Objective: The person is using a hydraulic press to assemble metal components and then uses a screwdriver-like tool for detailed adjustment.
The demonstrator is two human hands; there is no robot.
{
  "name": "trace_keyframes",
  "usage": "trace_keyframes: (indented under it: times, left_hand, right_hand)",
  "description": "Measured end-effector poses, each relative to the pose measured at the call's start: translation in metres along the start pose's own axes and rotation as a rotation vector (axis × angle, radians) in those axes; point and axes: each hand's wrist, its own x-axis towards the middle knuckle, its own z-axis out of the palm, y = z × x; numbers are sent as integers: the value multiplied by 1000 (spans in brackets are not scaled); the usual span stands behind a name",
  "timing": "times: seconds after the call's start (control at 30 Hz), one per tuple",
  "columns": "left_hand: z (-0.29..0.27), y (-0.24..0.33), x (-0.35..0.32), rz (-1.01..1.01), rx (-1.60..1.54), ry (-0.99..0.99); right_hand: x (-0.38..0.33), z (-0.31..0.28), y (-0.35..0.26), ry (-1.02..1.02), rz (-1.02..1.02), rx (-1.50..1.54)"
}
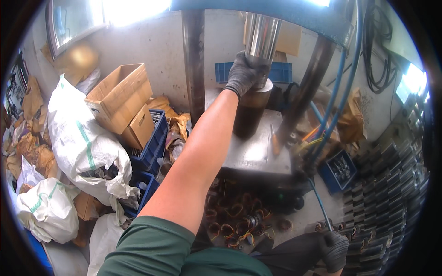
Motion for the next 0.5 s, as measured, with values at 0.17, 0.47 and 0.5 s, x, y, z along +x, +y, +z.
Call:
trace_keyframes:
  times: [0.17,0.47,0.5]
  left_hand:
    - [-2,-1,1,11,-9,0]
    - [8,-8,7,34,-39,-24]
    - [11,-11,10,28,-26,-18]
  right_hand:
    - [0,2,4,19,-30,3]
    - [51,-33,9,180,-273,-139]
    - [74,-40,11,299,-281,-258]
